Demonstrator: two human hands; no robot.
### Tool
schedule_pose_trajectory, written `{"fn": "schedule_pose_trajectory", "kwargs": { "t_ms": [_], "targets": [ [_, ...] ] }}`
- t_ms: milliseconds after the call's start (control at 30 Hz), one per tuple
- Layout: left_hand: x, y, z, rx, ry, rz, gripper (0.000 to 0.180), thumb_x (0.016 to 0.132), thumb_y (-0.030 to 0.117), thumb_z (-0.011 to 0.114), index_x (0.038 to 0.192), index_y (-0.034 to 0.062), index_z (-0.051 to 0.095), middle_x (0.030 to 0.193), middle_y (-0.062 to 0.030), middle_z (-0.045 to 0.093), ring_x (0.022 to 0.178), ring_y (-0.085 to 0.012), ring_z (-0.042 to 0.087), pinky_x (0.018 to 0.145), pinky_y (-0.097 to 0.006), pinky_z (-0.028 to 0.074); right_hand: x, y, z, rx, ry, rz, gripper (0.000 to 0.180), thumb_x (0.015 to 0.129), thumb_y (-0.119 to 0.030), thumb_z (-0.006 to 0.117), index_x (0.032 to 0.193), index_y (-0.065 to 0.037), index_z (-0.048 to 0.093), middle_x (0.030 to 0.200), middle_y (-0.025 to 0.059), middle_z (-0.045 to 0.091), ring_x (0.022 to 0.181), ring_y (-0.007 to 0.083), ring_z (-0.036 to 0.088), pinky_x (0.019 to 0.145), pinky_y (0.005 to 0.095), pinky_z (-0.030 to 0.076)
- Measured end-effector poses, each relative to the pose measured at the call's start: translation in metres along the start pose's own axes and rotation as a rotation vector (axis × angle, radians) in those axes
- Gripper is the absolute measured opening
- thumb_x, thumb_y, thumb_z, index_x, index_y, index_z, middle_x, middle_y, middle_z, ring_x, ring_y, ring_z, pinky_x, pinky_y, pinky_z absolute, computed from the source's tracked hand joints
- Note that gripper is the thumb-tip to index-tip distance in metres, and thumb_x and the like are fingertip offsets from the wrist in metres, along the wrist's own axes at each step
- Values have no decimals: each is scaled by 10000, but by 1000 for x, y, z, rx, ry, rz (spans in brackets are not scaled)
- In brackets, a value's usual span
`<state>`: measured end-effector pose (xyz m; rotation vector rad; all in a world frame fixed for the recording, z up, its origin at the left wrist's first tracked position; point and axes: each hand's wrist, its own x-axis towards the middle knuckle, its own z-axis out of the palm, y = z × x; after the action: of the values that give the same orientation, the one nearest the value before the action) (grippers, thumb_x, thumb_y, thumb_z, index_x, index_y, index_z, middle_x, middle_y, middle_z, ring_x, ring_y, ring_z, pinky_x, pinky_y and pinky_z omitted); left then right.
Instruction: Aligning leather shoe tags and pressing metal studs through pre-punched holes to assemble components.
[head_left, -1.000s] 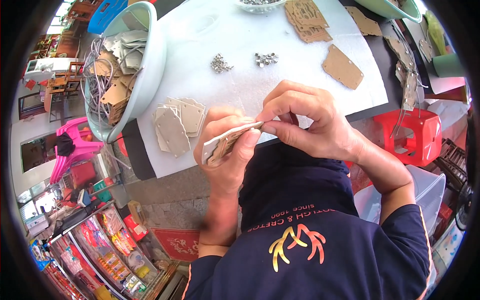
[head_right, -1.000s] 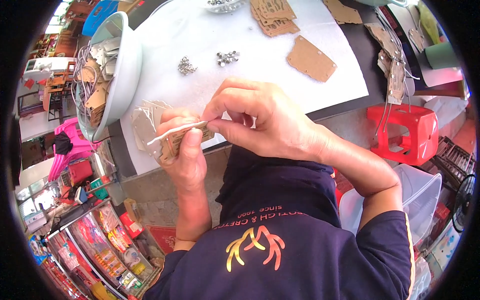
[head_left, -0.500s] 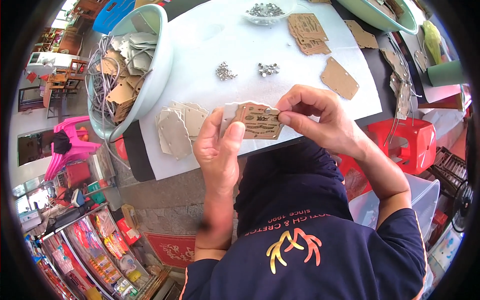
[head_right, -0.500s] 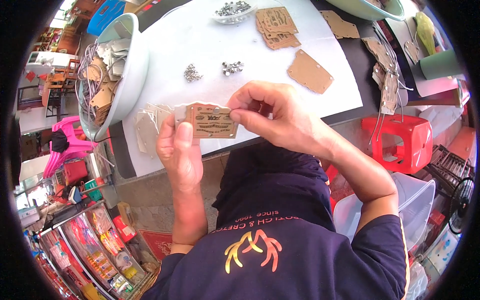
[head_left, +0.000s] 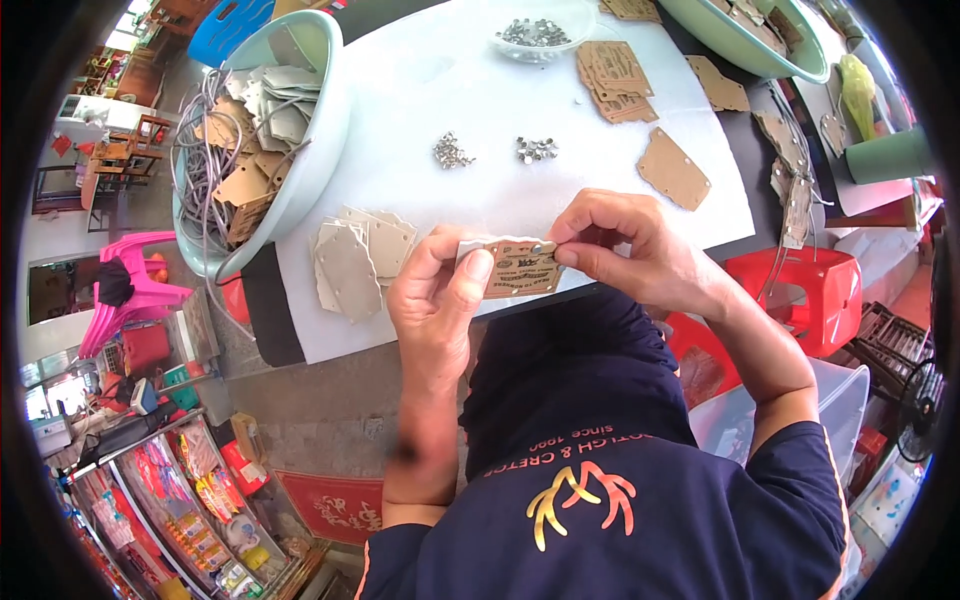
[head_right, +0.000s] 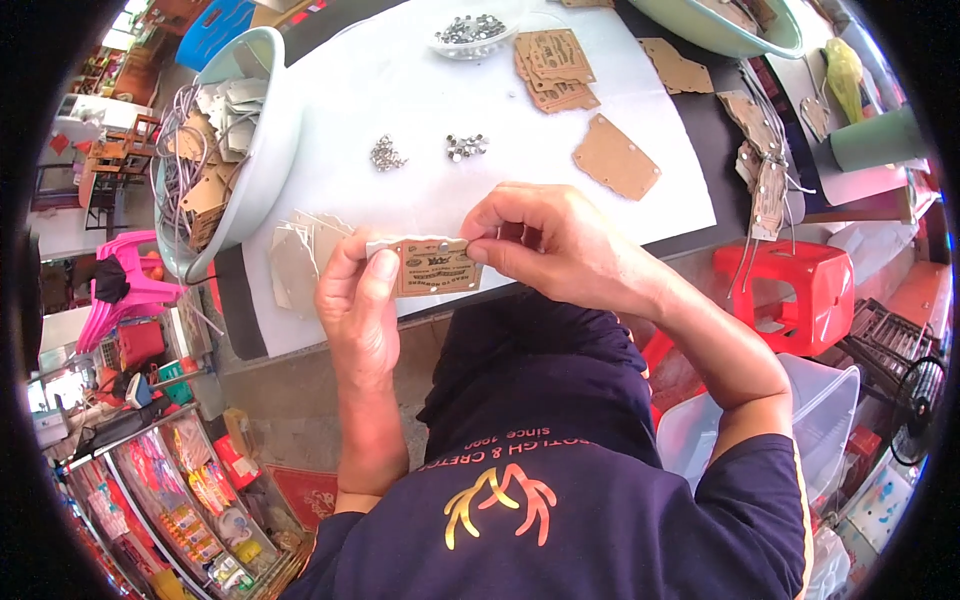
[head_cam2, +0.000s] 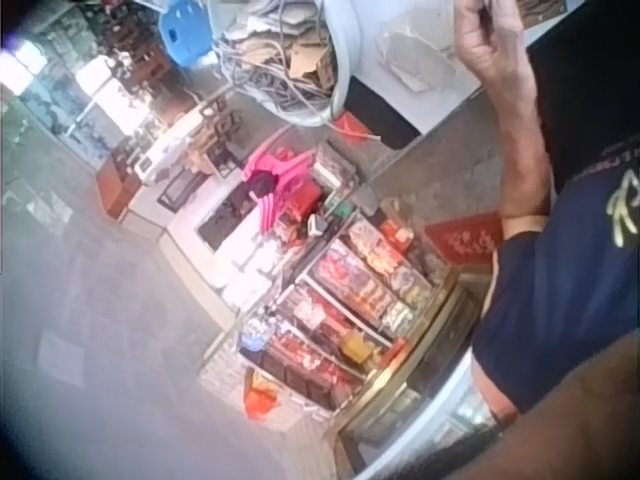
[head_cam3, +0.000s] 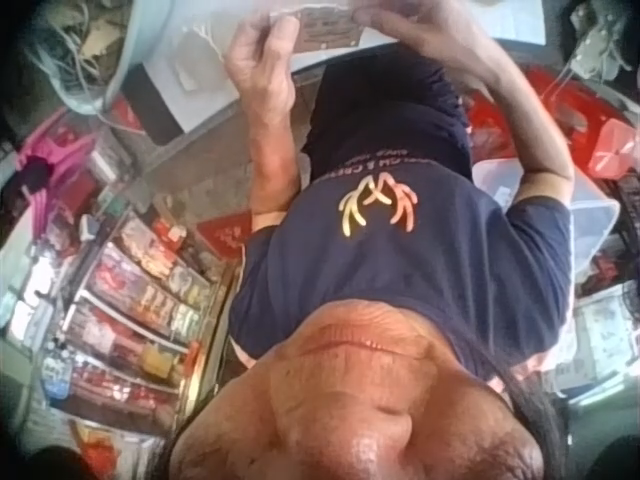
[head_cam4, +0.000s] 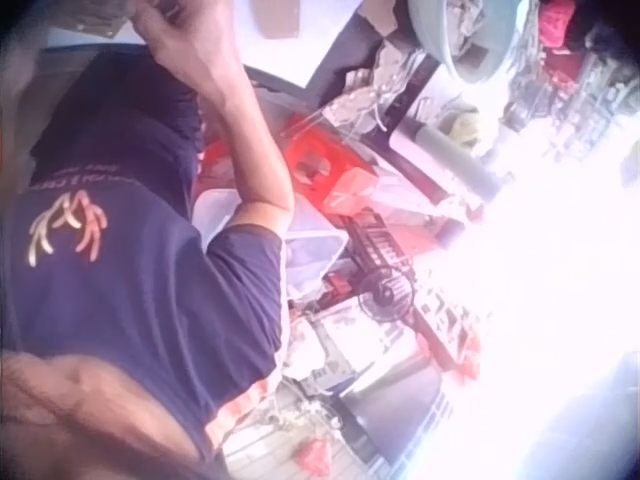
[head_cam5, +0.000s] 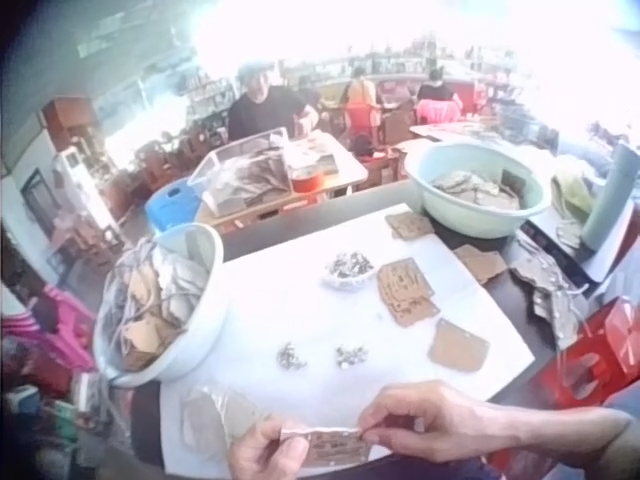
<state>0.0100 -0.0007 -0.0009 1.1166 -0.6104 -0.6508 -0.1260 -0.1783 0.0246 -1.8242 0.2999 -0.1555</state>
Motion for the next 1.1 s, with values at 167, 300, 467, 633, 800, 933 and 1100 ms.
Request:
{"fn": "schedule_pose_trajectory", "kwargs": {
  "t_ms": [167, 300, 467, 633, 800, 933, 1100],
  "targets": [
    [0, -4, 0, 53, 41, 18, 168, 939, 27, 604, 1097, -15, 643, 1015, -40, 662, 942, -97, 590, 897, -272, 453, 9, -5, -12, -120, -108, 25, 96, 923, -98, 669, 989, -31, 654, 863, 15, 638, 753, 62, 565, 663, 230, 465],
    [1, -9, 1, 96, 50, 47, 97, 956, 46, 606, 1026, -14, 635, 947, -13, 621, 888, -69, 560, 832, -232, 450, 27, -1, -27, -261, 127, -65, 115, 911, -136, 679, 965, -36, 678, 801, -22, 636, 658, 28, 515, 592, 215, 429],
    [2, -12, -4, 124, 52, 43, 104, 959, 54, 610, 1033, -13, 634, 954, -10, 626, 881, -59, 561, 805, -222, 457, 59, 13, -50, -547, 266, -188, 120, 874, -122, 671, 950, -30, 683, 815, 73, 661, 714, 166, 618, 665, 300, 497],
    [3, -12, -6, 113, 35, 36, 132, 955, 46, 609, 1068, -15, 637, 973, -22, 647, 901, -70, 578, 837, -234, 459, 71, 15, -50, -801, 165, -259, 140, 845, -165, 670, 922, -52, 701, 886, 112, 673, 850, 281, 665, 784, 396, 512],
    [4, -11, -4, 124, 44, 34, 107, 963, 63, 610, 1038, -9, 637, 938, -6, 634, 874, -59, 574, 814, -224, 466, 76, 19, -52, -839, 122, -303, 117, 851, -131, 682, 927, -41, 689, 898, 97, 652, 806, 272, 649, 746, 373, 507],
    [5, -11, -3, 116, 33, 39, 103, 966, 57, 603, 1036, -11, 633, 943, -10, 639, 878, -61, 582, 811, -223, 476, 77, 13, -52, -847, 68, -268, 129, 845, -149, 678, 903, -35, 670, 901, 105, 652, 803, 274, 643, 742, 384, 502],
    [4, -10, -3, 52, 2, 41, 139, 948, 23, 607, 1077, -12, 642, 1000, -35, 658, 923, -82, 590, 868, -249, 463, 74, 17, -54, -898, 96, -212, 141, 845, -150, 667, 907, -26, 643, 896, 116, 647, 822, 287, 637, 755, 388, 496]
  ]
}}
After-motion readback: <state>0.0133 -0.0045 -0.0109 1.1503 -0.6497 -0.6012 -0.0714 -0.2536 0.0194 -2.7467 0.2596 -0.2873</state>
